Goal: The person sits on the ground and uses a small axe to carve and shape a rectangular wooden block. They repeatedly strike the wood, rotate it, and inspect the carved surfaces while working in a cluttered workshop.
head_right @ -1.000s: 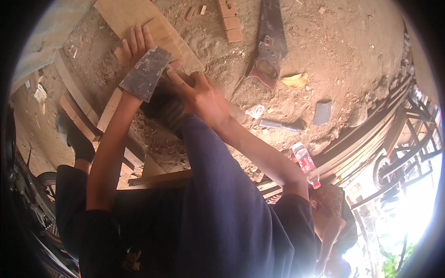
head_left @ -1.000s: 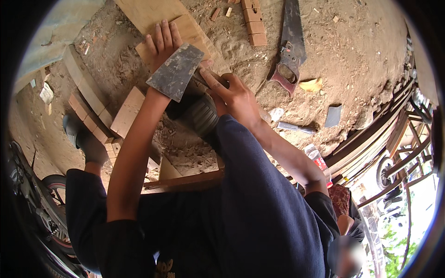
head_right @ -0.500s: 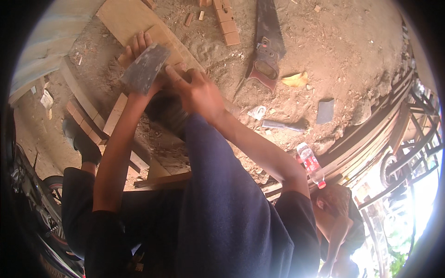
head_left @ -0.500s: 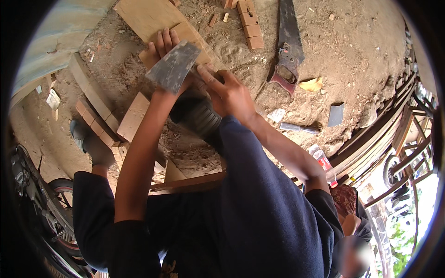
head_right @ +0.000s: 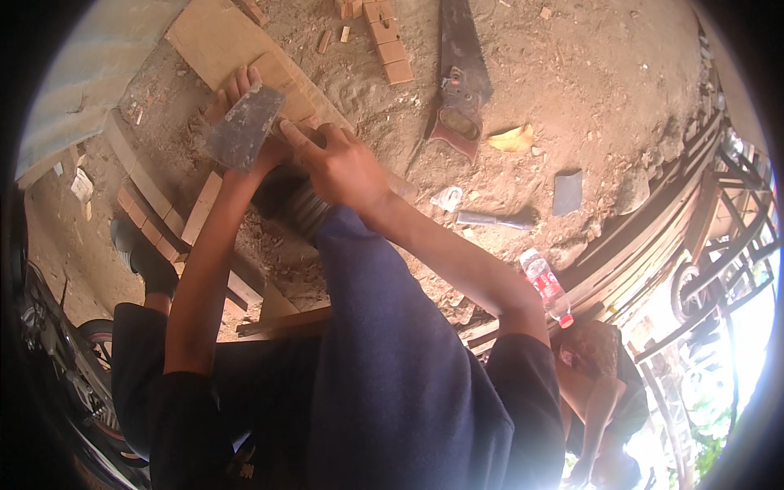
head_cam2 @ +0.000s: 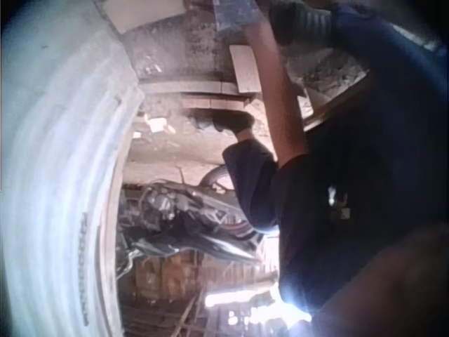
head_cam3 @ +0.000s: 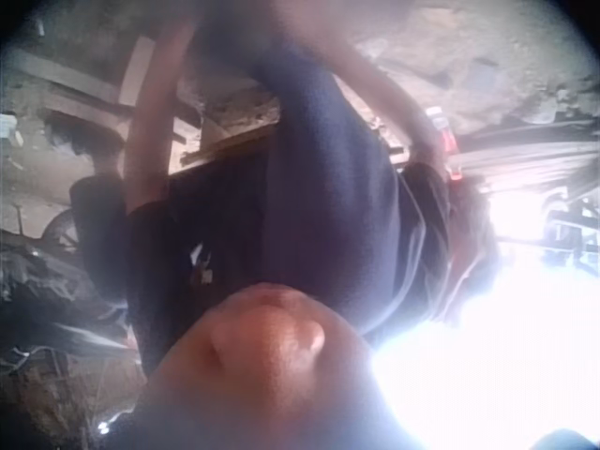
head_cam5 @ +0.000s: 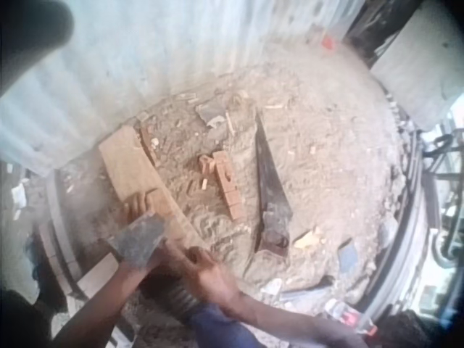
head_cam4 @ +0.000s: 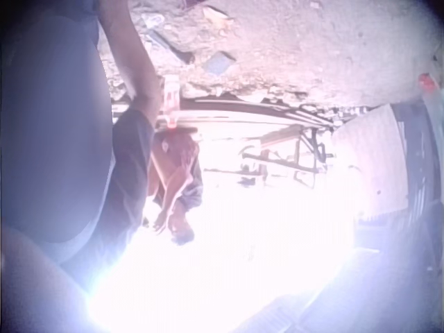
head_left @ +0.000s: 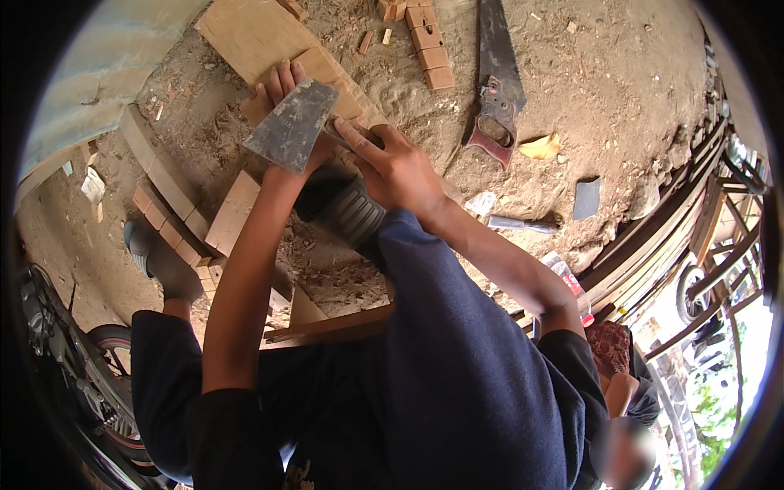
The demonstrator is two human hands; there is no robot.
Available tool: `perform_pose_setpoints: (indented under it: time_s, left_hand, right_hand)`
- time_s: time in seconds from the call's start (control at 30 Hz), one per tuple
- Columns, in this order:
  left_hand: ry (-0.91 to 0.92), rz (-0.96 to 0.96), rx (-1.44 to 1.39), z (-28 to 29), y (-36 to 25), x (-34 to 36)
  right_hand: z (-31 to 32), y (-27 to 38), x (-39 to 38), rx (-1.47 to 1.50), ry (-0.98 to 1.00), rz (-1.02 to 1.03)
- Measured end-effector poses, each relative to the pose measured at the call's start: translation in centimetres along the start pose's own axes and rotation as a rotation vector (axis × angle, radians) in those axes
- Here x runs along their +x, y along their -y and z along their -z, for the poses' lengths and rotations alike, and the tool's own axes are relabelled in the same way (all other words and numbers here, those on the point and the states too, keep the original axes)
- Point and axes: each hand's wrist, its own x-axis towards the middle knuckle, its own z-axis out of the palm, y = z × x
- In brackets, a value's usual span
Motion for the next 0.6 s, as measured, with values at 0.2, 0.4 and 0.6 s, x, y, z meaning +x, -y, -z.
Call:
perform_pose_setpoints:
  time_s: [0.2,0.4,0.6]
  left_hand:
    - [0.004,0.055,-0.085,-0.1,-0.2,0.4]
    - [-0.062,0.048,-0.125,-0.1,-0.5,0.2]
    - [0.021,0.057,-0.064,0.0,-0.5,0.5]
  right_hand:
    - [-1.1,0.3,-0.3,-0.032,-0.003,-0.114]
    - [-0.9,-0.4,-0.3,-0.087,-0.036,-0.113]
    - [-1.9,0.6,-0.8,0.025,-0.015,-0.195]
